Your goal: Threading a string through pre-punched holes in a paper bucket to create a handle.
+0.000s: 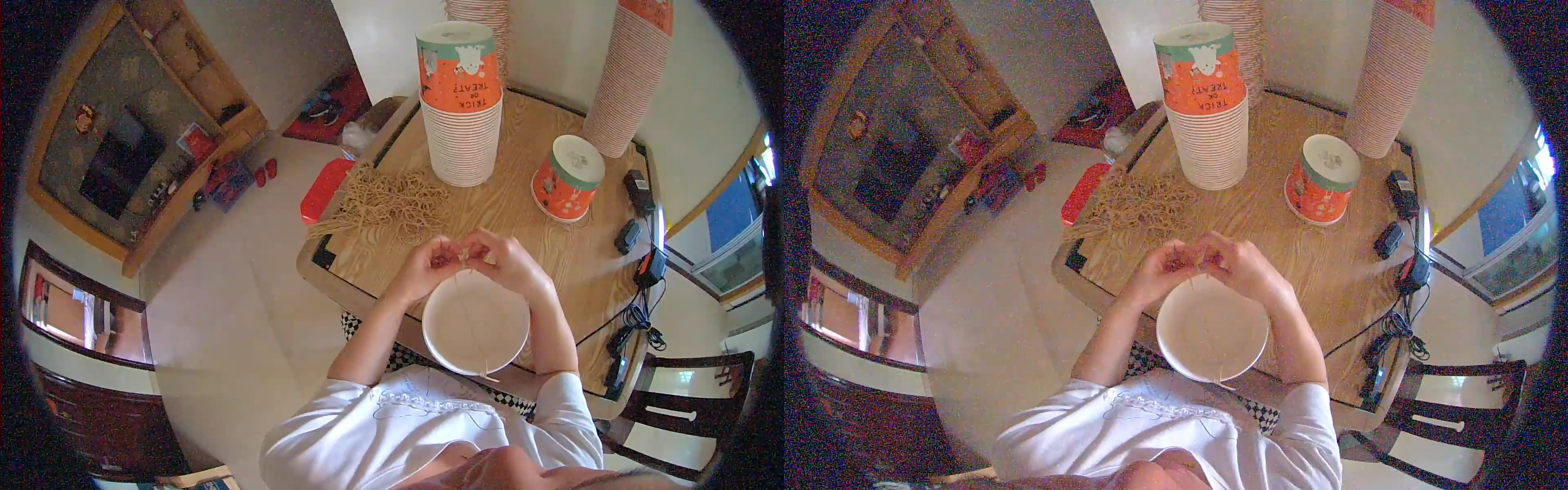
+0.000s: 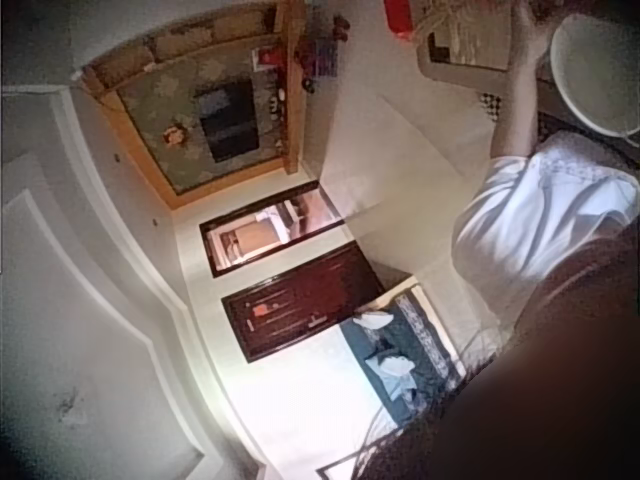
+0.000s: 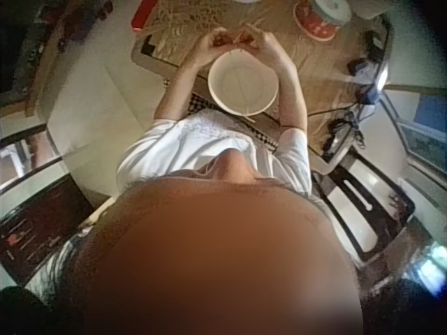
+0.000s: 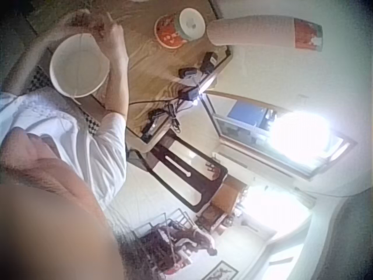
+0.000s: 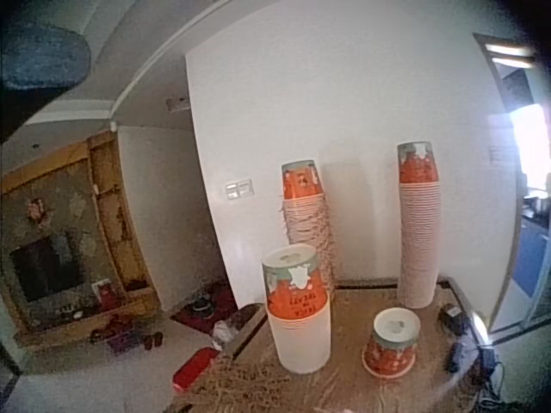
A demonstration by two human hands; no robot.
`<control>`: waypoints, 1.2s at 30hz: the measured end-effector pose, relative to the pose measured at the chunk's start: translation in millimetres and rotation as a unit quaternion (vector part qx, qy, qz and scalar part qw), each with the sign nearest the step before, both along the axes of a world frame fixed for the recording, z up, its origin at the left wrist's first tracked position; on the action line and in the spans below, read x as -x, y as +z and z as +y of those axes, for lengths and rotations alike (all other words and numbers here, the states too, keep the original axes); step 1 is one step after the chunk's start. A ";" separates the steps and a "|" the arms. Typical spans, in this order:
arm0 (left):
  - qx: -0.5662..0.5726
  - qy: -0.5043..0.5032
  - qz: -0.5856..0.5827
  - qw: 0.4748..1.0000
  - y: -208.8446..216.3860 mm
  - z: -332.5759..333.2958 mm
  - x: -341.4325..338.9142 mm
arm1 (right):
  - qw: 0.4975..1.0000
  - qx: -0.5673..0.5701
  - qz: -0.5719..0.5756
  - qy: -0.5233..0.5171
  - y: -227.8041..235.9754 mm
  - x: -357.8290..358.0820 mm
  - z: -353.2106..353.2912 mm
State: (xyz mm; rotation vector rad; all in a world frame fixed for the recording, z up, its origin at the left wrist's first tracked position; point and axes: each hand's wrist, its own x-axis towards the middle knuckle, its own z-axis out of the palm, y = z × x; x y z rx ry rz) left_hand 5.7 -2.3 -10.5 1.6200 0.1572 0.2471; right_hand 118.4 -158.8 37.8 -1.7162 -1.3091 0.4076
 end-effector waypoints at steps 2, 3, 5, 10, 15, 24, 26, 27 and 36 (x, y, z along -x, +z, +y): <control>-0.003 -0.002 -0.013 1.000 -1.2 0.5 0.0 | 1.000 0.004 -0.002 -0.002 1.8 0.6 -0.4; 0.020 0.003 -0.006 1.000 -1.0 0.2 0.0 | 1.000 0.006 0.002 -0.003 2.4 1.3 -0.1; 0.043 0.007 0.001 0.999 0.8 -1.1 -0.5 | 1.000 0.007 0.006 -0.004 0.4 1.3 0.1; 0.061 0.002 -0.015 0.998 4.7 -2.3 -0.6 | 1.000 0.012 -0.010 -0.001 -3.5 0.2 0.9; 0.038 -0.004 -0.028 0.999 3.7 -0.5 -0.1 | 0.997 -0.005 -0.072 0.018 0.3 -0.4 1.4; -0.008 0.011 0.009 1.000 -0.8 0.8 -0.5 | 0.998 -0.004 -0.064 0.009 -1.2 -1.2 1.2; -0.014 0.016 0.006 1.000 -1.1 0.7 -0.4 | 0.998 0.000 -0.062 0.006 -2.0 -1.2 1.1; -0.016 0.016 0.007 1.000 -2.1 1.2 -0.5 | 0.998 0.003 -0.056 0.003 -2.6 -1.1 1.1; -0.010 0.018 -0.004 1.000 3.2 0.2 -0.4 | 0.999 0.012 -0.029 -0.004 0.5 0.5 1.4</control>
